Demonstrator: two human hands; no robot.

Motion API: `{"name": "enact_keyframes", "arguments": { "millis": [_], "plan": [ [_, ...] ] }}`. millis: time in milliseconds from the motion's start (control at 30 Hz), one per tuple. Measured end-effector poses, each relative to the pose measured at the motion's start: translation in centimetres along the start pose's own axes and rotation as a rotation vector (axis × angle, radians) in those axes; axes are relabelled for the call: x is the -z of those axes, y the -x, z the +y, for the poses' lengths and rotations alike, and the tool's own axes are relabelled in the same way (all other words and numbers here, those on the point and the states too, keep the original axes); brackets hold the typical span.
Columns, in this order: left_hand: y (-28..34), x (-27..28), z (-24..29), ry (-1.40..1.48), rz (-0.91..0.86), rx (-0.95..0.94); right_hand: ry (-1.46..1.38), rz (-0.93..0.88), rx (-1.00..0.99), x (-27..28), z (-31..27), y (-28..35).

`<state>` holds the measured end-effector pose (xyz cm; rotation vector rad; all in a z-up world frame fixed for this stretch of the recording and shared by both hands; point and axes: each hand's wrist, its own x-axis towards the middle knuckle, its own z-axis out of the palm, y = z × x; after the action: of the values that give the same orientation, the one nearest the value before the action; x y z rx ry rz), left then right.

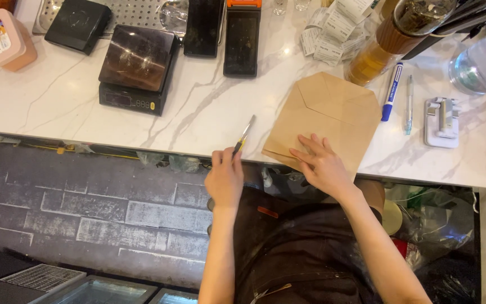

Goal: Trimming the edges of brown paper bags using a utility knife and then stacking them.

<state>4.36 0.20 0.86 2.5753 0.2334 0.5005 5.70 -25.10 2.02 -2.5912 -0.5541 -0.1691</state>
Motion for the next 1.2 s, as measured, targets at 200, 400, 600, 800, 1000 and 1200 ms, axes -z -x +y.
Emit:
{"name": "enact_keyframes", "arguments": {
  "millis": [200,400,600,800,1000,1200],
  "plan": [
    [2.4,2.3,-1.3,0.501,-0.141,0.339,-0.309,0.329,-0.086,3.2,-4.1,-1.9],
    [4.3,-0.6,1.6,0.88,-0.193,0.318,-0.928,0.881,-0.404,0.6,-3.9,-3.3],
    [3.4,-0.8,5.1,0.868,-0.257,0.199,-1.268,0.947,-0.683,-2.1,-4.3,-3.5],
    [3.6,-6.6,1.8,0.811,-0.267,0.322,-0.092,0.786,-0.444,-3.0,-2.9,0.2],
    [1.4,-4.4,1.9,0.615,-0.291,0.299,0.488,0.299,-0.195,-0.2,-2.6,-1.4],
    [4.0,2.7,1.7,0.474,0.064,-0.085,0.208,-0.036,0.056,-2.7,-0.5,-2.9]
  ]
}}
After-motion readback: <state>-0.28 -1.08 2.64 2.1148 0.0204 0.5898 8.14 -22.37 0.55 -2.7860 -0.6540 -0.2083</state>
